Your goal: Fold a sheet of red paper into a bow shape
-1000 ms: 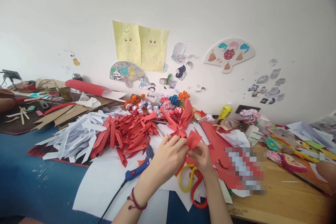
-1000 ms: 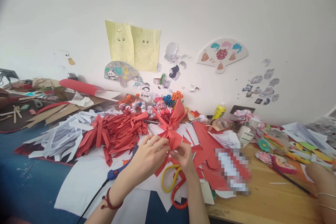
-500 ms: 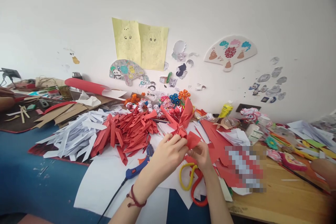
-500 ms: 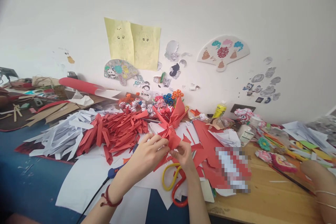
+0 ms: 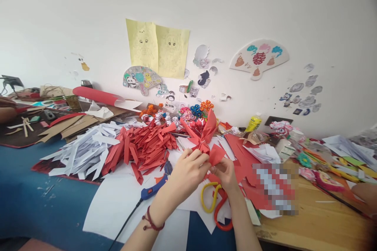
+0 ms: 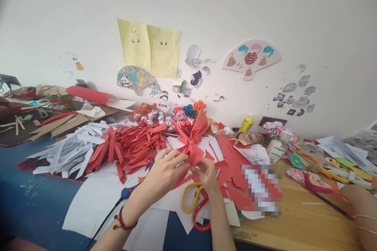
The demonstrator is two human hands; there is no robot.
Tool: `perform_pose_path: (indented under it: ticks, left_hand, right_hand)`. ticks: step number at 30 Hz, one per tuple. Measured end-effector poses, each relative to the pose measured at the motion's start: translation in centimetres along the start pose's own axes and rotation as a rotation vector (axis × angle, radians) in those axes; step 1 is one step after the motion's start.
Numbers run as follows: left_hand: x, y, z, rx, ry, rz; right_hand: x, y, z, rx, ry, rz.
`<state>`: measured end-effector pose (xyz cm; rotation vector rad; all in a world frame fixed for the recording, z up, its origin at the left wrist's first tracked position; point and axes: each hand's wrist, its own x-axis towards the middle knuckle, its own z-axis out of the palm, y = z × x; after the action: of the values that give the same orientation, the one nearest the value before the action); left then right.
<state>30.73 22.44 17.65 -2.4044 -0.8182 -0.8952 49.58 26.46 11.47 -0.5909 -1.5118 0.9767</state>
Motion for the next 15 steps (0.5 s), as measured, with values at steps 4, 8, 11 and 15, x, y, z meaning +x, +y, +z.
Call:
perform_pose_path:
  ticks: [4, 8, 11, 15]
  left_hand:
    - [-0.04, -0.06, 0.24, -0.035, 0.025, -0.036]
    - [-0.16, -0.02, 0.41, -0.033, 0.046, -0.041]
    - [-0.23, 0.1, 0.36, -0.041, 0.049, -0.051]
    - [-0.2, 0.11, 0.36, -0.074, 0.073, -0.066]
  right_hand:
    - [0.01, -0.07, 0.08, -0.004, 0.012, -0.005]
    - [0.07, -0.17, 0.22, -0.007, 0.016, -0.018]
    - [0.08, -0.17, 0.31, -0.011, 0.015, -0.029]
    - [0.05, 0.0, 0.26, -0.016, 0.031, -0.043]
